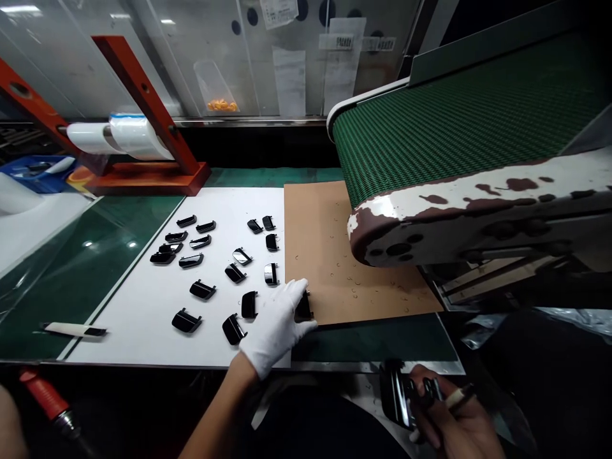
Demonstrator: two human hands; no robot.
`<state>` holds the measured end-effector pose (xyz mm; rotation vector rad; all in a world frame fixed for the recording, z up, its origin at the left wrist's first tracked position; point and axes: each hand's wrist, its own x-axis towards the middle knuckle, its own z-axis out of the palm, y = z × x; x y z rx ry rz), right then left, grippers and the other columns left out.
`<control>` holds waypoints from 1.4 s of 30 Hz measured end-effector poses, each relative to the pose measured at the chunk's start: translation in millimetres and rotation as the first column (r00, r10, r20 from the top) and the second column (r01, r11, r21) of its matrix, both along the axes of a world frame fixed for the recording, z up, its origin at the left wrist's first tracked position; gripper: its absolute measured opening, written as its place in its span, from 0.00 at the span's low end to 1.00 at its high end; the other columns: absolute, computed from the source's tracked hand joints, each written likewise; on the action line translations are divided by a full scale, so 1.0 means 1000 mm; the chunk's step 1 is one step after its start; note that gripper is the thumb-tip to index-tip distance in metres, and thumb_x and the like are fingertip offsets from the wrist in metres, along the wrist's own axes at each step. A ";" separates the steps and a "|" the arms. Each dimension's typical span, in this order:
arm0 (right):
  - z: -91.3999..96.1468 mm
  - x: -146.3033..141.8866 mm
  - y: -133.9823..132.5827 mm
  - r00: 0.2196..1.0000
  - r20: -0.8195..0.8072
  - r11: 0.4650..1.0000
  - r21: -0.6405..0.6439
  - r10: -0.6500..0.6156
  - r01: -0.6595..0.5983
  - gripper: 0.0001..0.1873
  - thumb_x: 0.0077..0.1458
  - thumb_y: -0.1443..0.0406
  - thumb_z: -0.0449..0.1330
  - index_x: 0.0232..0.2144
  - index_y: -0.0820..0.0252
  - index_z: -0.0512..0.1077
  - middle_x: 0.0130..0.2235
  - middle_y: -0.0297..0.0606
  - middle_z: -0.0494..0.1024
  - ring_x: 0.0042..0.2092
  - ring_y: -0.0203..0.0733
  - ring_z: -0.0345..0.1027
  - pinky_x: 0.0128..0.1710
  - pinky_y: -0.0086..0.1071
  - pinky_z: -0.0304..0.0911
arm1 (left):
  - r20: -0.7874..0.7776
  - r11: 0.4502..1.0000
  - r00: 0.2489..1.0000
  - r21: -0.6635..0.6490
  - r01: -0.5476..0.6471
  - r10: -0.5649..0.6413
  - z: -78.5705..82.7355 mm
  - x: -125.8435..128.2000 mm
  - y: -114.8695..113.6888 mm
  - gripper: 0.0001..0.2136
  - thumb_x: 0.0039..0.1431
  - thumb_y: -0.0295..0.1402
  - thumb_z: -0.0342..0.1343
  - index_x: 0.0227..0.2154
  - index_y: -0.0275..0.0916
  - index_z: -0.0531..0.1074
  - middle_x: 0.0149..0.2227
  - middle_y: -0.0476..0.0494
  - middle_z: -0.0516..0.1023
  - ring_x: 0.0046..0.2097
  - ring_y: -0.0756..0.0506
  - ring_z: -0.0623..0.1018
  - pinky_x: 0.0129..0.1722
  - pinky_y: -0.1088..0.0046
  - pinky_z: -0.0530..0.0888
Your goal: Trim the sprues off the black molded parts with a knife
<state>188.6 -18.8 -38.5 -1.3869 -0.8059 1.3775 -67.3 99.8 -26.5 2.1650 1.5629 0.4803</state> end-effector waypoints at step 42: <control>0.007 -0.021 0.010 0.985 -0.114 0.953 -0.261 0.127 -0.153 0.22 0.44 0.51 0.71 0.30 0.65 0.79 0.10 0.20 0.52 0.15 0.21 0.38 0.16 0.23 0.32 | 0.275 0.902 0.871 0.272 0.335 -0.407 -0.021 0.038 -0.076 0.36 0.55 0.36 0.63 0.63 0.41 0.51 0.50 0.35 0.77 0.52 0.36 0.76 0.50 0.61 0.77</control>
